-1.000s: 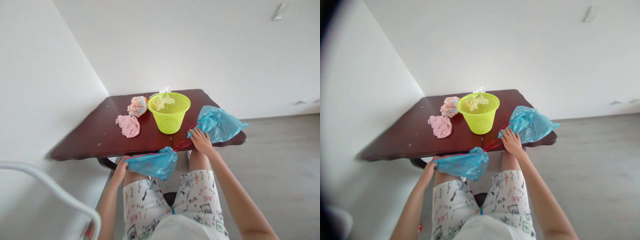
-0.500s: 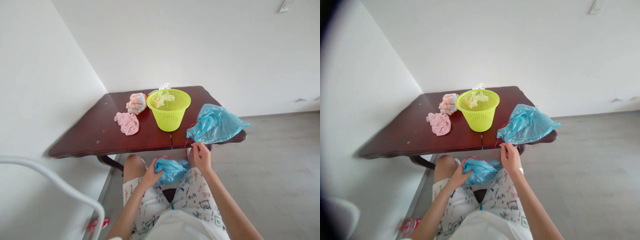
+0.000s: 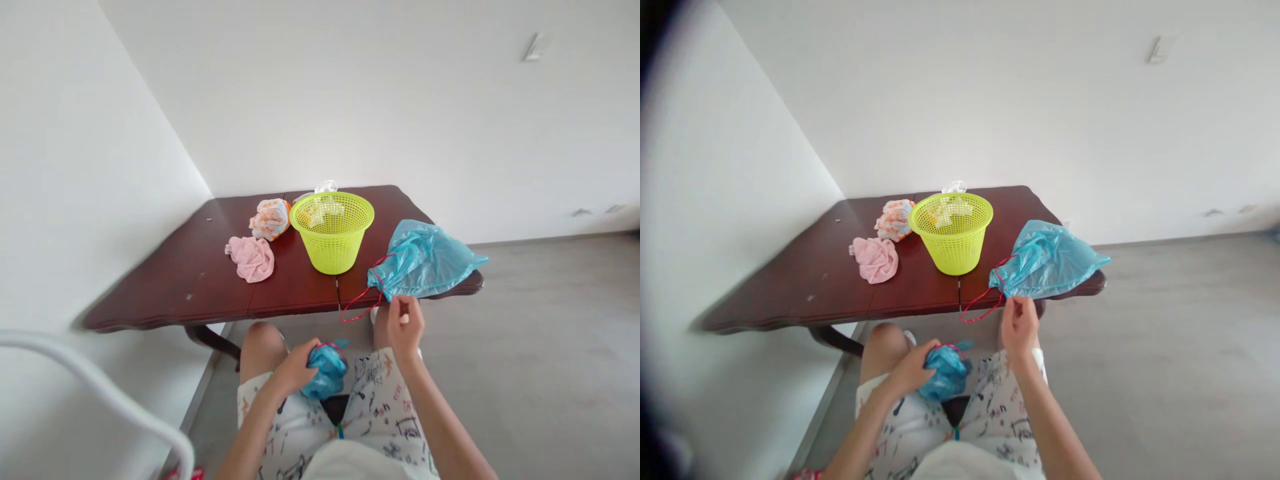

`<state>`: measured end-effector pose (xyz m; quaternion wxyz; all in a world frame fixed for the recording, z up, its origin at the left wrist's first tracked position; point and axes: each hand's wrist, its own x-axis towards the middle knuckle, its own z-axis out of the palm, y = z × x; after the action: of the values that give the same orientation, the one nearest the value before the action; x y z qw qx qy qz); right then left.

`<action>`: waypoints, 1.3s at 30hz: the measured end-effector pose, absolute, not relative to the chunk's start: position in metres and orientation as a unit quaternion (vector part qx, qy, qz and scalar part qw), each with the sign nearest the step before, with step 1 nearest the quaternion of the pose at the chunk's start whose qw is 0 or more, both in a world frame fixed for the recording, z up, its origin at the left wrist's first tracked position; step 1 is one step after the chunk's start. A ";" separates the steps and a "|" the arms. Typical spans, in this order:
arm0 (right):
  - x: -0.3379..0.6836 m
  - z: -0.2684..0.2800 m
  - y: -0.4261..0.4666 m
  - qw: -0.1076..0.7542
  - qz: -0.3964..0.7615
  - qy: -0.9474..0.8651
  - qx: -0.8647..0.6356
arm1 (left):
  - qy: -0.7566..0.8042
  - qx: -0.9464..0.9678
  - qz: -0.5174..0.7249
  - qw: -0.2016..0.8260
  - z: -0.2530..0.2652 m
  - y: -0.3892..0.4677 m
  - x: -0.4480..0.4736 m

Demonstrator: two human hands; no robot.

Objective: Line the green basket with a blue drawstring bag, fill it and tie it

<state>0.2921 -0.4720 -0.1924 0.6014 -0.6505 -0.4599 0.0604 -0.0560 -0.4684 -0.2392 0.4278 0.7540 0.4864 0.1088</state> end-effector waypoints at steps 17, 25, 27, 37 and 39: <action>0.319 -0.132 -0.346 0.238 0.089 -0.470 -0.846 | 0.538 0.715 0.149 0.420 -0.314 -0.477 -0.017; 0.265 -0.228 -0.505 0.552 0.139 -0.534 -0.624 | 0.519 0.649 0.314 0.459 -0.273 -0.488 -0.016; 0.249 -0.240 -0.541 0.540 0.317 -0.504 -0.595 | 0.472 0.634 0.374 0.485 -0.253 -0.496 -0.009; 0.258 -0.133 -0.537 0.507 0.479 -0.556 -0.453 | 0.277 0.630 0.430 0.585 -0.147 -0.506 0.004; 0.260 -0.115 -0.537 0.523 0.389 -0.593 -0.473 | 0.289 0.620 0.457 0.568 -0.135 -0.500 -0.015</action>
<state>0.2599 -0.5371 -0.1147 0.5227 -0.4731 -0.5927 0.3894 -0.0149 -0.5004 -0.1352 0.5684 0.6198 0.2890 0.4574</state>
